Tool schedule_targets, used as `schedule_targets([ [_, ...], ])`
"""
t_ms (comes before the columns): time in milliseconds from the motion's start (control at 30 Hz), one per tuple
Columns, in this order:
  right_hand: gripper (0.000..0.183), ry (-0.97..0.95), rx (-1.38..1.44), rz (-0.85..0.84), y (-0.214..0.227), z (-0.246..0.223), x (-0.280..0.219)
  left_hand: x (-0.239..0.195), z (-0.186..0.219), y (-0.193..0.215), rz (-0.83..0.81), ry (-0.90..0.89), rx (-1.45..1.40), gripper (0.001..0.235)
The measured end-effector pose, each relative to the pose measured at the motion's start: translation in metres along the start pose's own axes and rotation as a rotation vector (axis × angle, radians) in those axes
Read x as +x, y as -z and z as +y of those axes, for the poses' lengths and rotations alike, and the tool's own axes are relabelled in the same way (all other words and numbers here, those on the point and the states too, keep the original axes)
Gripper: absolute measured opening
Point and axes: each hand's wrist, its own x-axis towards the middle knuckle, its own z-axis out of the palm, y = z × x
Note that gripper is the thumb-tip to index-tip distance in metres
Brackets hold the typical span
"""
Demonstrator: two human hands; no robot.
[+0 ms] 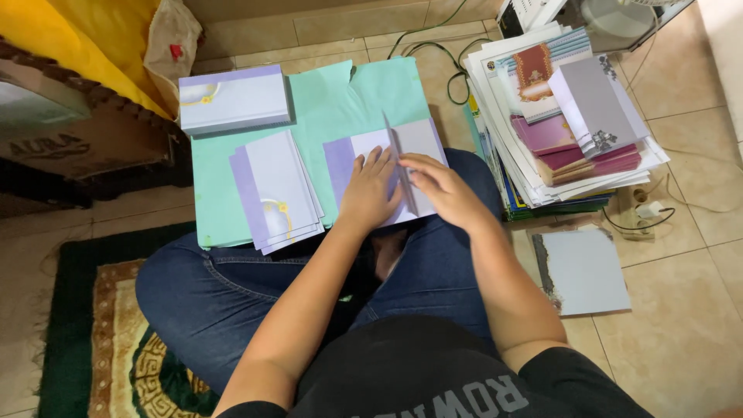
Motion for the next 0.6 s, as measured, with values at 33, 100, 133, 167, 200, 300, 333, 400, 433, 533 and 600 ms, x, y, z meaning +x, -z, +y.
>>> schedule_targets([
  [33, 0.034, 0.048, 0.003, 0.029, -0.009, 0.014, 0.003, 0.0, -0.001, 0.0, 0.028, -0.009, -0.032, 0.05],
  [100, 0.036, 0.078, -0.148, 0.045, -0.023, 0.035, 0.005, 0.0, -0.013, -0.009, 0.097, 0.037, -0.25, 0.045],
  [133, 0.04, 0.109, -0.298, 0.063, -0.031, 0.046, 0.007, 0.0, -0.019, -0.013, 0.165, 0.082, -0.467, 0.042],
  [167, 0.04, 0.109, -0.296, 0.065, -0.031, 0.046, 0.007, -0.002, -0.024, -0.01, 0.164, 0.082, -0.465, 0.042],
  [200, 0.04, 0.081, -0.382, 0.049, -0.032, 0.047, 0.006, -0.005, -0.029, -0.008, 0.277, 0.097, -0.665, 0.049],
  [300, 0.04, 0.034, -0.493, 0.016, -0.033, 0.043, 0.003, -0.011, -0.032, -0.006, 0.404, 0.116, -0.804, 0.057],
  [333, 0.04, 0.025, -0.521, -0.003, -0.032, 0.04, 0.003, -0.012, -0.032, -0.006, 0.426, 0.117, -0.738, 0.057],
  [400, 0.041, 0.023, -0.542, -0.003, -0.033, 0.044, 0.002, -0.006, -0.024, -0.012, 0.373, 0.083, -0.532, 0.055],
  [433, 0.042, 0.016, -0.558, -0.008, -0.035, 0.046, 0.0, -0.006, -0.02, -0.015, 0.314, 0.056, -0.326, 0.053],
  [533, 0.046, 0.09, -0.641, -0.011, -0.04, 0.065, -0.005, 0.005, -0.001, -0.007, -0.102, 0.171, 0.015, 0.055],
  [600, 0.052, 0.089, -0.705, -0.03, -0.044, 0.064, -0.015, 0.004, 0.006, 0.004, -0.157, 0.188, 0.04, 0.057],
])
